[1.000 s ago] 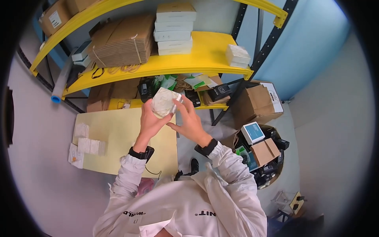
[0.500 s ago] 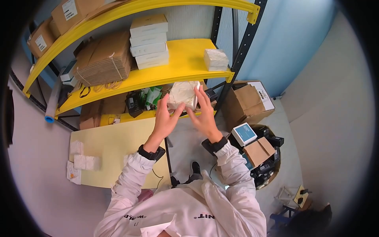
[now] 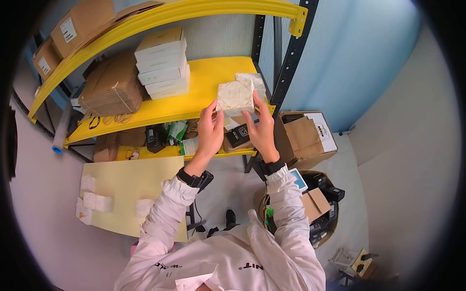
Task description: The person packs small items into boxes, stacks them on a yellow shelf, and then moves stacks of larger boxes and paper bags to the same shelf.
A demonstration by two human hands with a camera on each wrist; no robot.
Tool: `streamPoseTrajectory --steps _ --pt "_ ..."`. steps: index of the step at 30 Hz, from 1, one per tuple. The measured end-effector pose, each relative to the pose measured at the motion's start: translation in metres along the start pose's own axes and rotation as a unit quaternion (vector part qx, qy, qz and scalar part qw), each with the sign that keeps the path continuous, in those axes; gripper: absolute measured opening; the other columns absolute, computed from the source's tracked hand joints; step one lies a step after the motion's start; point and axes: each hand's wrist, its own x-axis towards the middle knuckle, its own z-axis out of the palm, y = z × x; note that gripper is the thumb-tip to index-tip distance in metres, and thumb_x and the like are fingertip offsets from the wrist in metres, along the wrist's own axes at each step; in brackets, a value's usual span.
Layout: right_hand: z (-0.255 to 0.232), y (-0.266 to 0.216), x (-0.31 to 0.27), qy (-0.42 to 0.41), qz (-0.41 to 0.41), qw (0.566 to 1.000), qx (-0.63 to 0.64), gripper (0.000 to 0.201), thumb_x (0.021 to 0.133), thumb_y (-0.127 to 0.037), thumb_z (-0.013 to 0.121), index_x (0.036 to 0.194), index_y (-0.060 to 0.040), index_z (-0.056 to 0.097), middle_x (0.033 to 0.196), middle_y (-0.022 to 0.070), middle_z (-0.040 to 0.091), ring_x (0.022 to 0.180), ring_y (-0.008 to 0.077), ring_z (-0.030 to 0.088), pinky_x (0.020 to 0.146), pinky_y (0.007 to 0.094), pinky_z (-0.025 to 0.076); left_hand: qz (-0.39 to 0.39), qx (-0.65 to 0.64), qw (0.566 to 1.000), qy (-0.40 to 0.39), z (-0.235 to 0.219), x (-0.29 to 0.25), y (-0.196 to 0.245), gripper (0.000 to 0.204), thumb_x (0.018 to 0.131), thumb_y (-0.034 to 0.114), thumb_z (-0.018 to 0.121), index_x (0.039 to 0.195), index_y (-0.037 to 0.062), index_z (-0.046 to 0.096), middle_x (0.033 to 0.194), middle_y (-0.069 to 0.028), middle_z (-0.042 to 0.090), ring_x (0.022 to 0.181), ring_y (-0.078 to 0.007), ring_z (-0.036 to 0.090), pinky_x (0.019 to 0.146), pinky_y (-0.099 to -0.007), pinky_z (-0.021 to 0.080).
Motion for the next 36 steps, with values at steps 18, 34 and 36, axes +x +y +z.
streamPoseTrajectory --steps 18,34,36 --pt "-0.026 0.093 0.065 0.058 0.054 0.995 -0.062 0.052 0.111 -0.011 0.061 0.159 0.0060 0.046 0.160 0.0277 0.056 0.148 0.0368 0.057 0.121 0.0413 0.043 0.026 0.133 0.990 -0.024 0.076 0.073 -0.039 0.061 0.099 -0.006 0.057 0.159 -0.0049 0.046 0.147 -0.0258 0.058 0.133 -0.0382 0.063 0.110 -0.0413 0.053" --pt "-0.020 0.117 0.073 0.050 0.090 0.994 -0.034 0.057 0.112 -0.011 0.058 0.164 0.0053 0.040 0.140 0.0254 0.068 0.118 0.0261 0.070 0.103 0.0365 0.053 0.039 0.144 0.988 -0.046 0.086 0.086 -0.062 0.074 0.096 -0.007 0.060 0.165 -0.0022 0.034 0.158 -0.0282 0.050 0.144 -0.0437 0.054 0.118 -0.0466 0.048" --pt "-0.020 0.116 0.074 0.039 0.120 0.992 -0.019 0.057 0.112 -0.010 0.059 0.163 0.0056 0.040 0.132 0.0231 0.071 0.109 0.0217 0.071 0.098 0.0346 0.055 0.027 0.136 0.989 -0.042 0.086 0.086 -0.063 0.073 0.098 -0.006 0.060 0.166 -0.0011 0.034 0.160 -0.0279 0.050 0.144 -0.0409 0.057 0.117 -0.0456 0.051"
